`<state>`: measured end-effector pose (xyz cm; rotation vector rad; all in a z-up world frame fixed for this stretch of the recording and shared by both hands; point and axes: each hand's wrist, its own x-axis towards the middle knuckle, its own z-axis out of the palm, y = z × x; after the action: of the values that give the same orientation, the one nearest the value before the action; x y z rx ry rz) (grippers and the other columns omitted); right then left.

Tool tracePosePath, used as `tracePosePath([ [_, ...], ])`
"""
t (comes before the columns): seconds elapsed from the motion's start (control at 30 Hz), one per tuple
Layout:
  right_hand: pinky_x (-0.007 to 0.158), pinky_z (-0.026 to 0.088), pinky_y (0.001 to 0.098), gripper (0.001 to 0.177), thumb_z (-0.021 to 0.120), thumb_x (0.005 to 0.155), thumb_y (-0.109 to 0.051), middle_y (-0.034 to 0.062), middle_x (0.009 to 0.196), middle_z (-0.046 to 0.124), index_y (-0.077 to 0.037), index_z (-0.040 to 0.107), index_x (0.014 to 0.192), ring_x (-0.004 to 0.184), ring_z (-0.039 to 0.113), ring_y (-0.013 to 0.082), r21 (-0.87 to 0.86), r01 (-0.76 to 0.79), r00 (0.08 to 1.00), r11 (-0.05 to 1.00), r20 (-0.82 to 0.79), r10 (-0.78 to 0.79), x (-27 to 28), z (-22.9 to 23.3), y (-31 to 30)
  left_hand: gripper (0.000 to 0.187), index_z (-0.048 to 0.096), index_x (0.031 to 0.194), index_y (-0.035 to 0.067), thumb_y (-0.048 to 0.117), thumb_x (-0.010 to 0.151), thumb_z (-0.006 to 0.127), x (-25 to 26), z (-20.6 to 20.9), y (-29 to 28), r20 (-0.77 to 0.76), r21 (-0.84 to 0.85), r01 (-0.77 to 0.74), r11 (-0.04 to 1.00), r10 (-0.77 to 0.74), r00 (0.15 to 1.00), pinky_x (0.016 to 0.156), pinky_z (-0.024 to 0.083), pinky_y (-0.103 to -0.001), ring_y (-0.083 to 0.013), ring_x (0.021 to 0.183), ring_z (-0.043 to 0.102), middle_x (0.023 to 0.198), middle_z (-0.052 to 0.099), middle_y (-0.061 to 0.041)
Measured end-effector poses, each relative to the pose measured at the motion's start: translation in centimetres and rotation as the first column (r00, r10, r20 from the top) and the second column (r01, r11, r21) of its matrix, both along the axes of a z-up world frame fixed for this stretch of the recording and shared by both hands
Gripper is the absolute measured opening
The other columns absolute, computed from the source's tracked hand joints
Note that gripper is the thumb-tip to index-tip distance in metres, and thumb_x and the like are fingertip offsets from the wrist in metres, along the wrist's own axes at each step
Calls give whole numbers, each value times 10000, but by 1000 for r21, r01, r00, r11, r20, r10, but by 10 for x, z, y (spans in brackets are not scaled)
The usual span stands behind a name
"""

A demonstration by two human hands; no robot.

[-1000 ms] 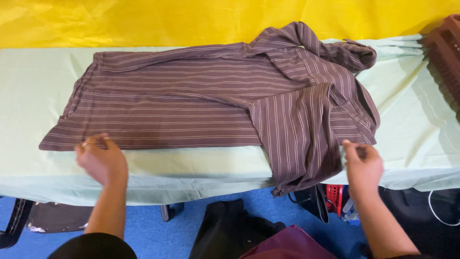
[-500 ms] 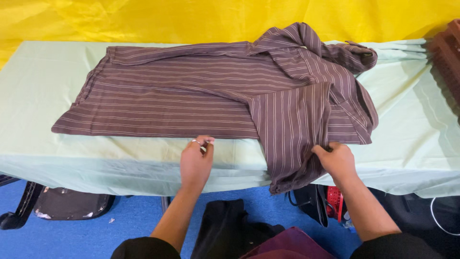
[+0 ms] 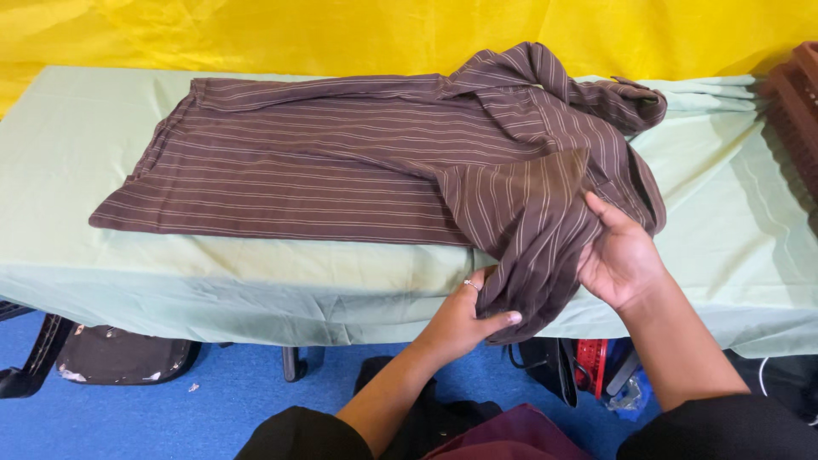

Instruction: The person folds a brown striped shirt on a table. They button the collar, lay the shirt flat, fold the sleeves and sides inward, then fold the body into a compact rectangle.

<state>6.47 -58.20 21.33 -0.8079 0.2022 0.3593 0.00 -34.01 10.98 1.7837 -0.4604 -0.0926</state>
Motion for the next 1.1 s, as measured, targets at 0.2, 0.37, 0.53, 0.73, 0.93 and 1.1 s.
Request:
tracePosePath([
  [0.2, 1069, 550, 408, 402, 486, 1177, -294, 180, 1294, 709, 41, 595, 1370, 1168, 713, 298, 403, -65, 992, 913, 125, 16, 32, 15, 2, 696, 639, 1318, -22, 355, 776, 860, 7, -6, 8, -332, -1, 47, 999, -45, 942, 1000, 536, -350, -265, 1127, 730, 1227, 748, -177],
  [0.37, 1149, 496, 455, 463, 445, 1098, -333, 169, 1374, 680, 5, 611, 1366, 1284, 642, 306, 263, 99, 978, 960, 153, -143, 60, 21, 14, 586, 691, 1271, 6, 312, 793, 835, 23, 14, 70, -522, -182, 58, 982, -146, 840, 962, 563, -357, -233, 1051, 732, 1176, 772, -154],
  [0.53, 1220, 435, 539, 474, 381, 1125, -278, 218, 1484, 617, 46, 540, 1432, 1391, 589, 369, 437, 76, 974, 896, 160, -161, 80, 9, 32, 498, 749, 1190, 32, 323, 795, 833, 57, 77, 167, -472, 44, -42, 998, 58, 880, 930, 547, -329, -154, 998, 723, 1105, 800, -78],
  [0.73, 1176, 392, 635, 464, 371, 1024, -218, 204, 1494, 588, 16, 510, 1399, 1408, 549, 386, 338, 194, 969, 921, 81, -233, 118, -16, 53, 476, 754, 1109, 60, 427, 818, 837, 111, 167, 236, 250, 419, -400, 816, 319, 914, 873, 554, -369, -266, 961, 739, 1017, 771, -134],
  [0.93, 1145, 419, 600, 248, 436, 933, -12, 177, 1287, 598, 6, 501, 1172, 1337, 570, 367, 167, 154, 987, 974, -75, -143, 126, -60, 63, 399, 752, 1192, 190, 438, 883, 802, 154, 194, 266, 640, 488, -722, 491, 362, 678, 977, 434, -528, -336, 1168, 588, 1099, 722, -57],
  [1.1, 1138, 414, 580, 313, 524, 882, -42, 127, 1354, 521, -70, 449, 1184, 1303, 545, 341, 30, 160, 969, 987, -196, -151, 99, -72, 73, 425, 676, 1280, 262, 430, 897, 754, 157, 128, 292, 370, 609, -721, 330, 686, 626, 1027, 393, -577, -337, 1270, 515, 1307, 622, -45],
])
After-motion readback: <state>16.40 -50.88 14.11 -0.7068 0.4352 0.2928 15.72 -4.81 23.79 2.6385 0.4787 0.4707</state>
